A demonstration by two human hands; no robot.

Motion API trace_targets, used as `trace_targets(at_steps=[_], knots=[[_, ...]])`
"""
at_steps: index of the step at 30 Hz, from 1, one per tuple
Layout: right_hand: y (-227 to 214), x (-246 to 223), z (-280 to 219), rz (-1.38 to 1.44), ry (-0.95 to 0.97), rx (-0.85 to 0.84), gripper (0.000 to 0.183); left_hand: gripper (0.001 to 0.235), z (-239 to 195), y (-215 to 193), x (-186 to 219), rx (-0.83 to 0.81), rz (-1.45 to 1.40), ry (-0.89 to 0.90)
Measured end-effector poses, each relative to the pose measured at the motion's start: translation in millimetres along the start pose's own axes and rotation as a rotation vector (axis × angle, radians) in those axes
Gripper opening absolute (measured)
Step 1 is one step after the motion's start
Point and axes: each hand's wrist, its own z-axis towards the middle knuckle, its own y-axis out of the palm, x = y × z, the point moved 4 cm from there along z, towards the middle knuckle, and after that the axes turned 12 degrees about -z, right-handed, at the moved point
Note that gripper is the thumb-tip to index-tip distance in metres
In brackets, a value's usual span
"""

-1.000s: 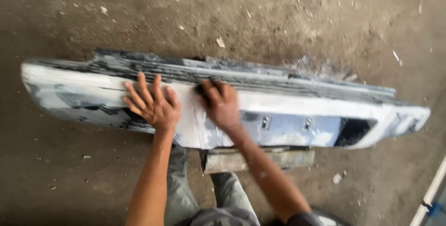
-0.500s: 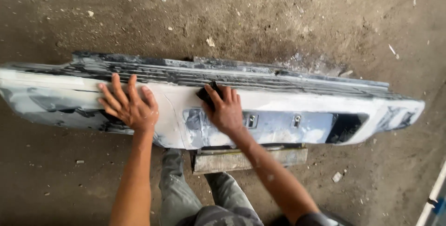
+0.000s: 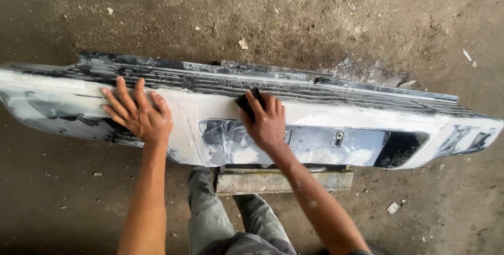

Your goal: The person scrubs a white car bumper with a sponge and soapy water. The bumper is resting on a wooden support. The person repeatedly dips the sponge into a bucket of water and continues scrubbing the surface.

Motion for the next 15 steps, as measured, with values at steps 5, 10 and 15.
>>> trace_targets(at_steps=[5, 10, 15], knots=[[-26.0, 217.0, -38.3, -0.280, 0.072, -0.085, 0.039, 0.059, -18.0, 53.0, 12.8, 0.156, 0.231, 0.215], [-27.8, 264.4, -52.4, -0.523, 0.445, 0.170, 0.028, 0.072, -41.2, 96.3, 117.8, -0.712, 0.177, 0.081], [6.5, 93.7, -33.3, -0.244, 0.152, 0.115, 0.046, 0.060, -56.6, 125.0, 162.0, -0.495, -0.079, 0.362]])
